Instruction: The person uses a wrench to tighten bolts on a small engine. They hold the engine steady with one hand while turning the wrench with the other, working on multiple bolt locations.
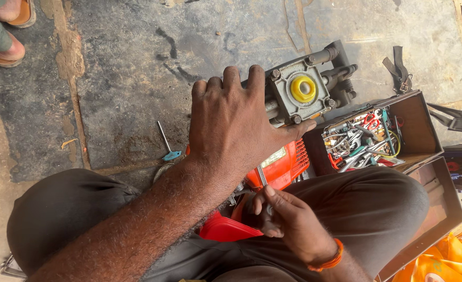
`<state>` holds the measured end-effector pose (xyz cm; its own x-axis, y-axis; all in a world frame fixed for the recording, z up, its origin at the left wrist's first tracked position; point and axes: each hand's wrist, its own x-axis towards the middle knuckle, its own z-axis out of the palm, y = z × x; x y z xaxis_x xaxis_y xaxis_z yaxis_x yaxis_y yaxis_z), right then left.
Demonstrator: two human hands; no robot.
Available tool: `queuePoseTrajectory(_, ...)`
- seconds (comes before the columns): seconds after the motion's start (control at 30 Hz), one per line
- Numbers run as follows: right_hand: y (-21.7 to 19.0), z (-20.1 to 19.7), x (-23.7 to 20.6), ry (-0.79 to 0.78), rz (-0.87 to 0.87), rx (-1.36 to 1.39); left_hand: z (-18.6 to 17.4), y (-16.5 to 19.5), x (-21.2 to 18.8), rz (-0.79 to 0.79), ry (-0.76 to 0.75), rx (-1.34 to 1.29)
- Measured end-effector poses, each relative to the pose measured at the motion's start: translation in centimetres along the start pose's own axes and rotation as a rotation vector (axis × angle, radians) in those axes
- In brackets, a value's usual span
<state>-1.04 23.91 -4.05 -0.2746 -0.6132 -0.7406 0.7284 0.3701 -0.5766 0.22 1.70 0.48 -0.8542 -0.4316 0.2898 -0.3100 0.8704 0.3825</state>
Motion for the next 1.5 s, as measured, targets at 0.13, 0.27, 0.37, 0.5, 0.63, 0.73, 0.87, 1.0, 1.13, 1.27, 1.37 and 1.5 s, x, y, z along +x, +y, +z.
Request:
queuePoseTrajectory(0.13,3.3,0.6,0.4,0.106,-0.064,0.160,-0.3,0.1,0.0,-0.001,-0.055,0.038)
queuePoseTrajectory(0.27,4.1,1.9,0.6,0.242,-0.147,0.198,-0.3,0.1,0.2,0.012,-0.067,0.075)
queuePoseTrajectory(0.37,2.6,6.1,0.7,0.366,-0.125,0.213,-0.5,0.3,0.4,-0.004,-0.091,0.045)
queuePoseTrajectory(0.5,1.7,12.8,2.9,0.488,-0.032,0.382,-1.1,0.5,0.5,-0.006,-0.121,0.088)
queuePoseTrajectory(0.63,3.6,11.8,4.0,0.223,-0.085,0.354,-1.1,0.0,0.8,0.001,-0.080,-0.019)
queuePoseTrajectory(0.73,4.6,8.0,3.5,0.057,-0.046,0.310,-0.5,-0.3,1.1,0.035,-0.073,-0.010)
queuePoseTrajectory(0.87,3.8,5.2,1.8,-0.146,-0.013,-0.013,-0.1,-0.7,0.5,0.016,-0.101,-0.040)
queuePoseTrajectory(1.0,1.9,3.3,0.1,-0.114,-0.087,-0.306,0.0,-0.8,0.5,0.005,-0.086,-0.033)
queuePoseTrajectory(1.13,0.5,-0.7,-0.1,-0.099,-0.098,-0.333,0.2,-0.6,0.5,0.058,0.016,-0.014)
queuePoseTrajectory(1.27,-0.7,-3.3,0.1,-0.100,0.005,-0.316,0.3,-0.9,0.3,0.034,-0.047,-0.035)
queuePoseTrajectory(1.37,-2.3,-3.5,0.4,-0.101,0.038,-0.299,0.2,-0.9,0.2,0.051,-0.029,-0.021)
queuePoseTrajectory(1.5,-3.7,-3.2,0.4,-0.116,0.097,-0.316,0.2,-0.8,0.2,0.060,0.005,-0.013)
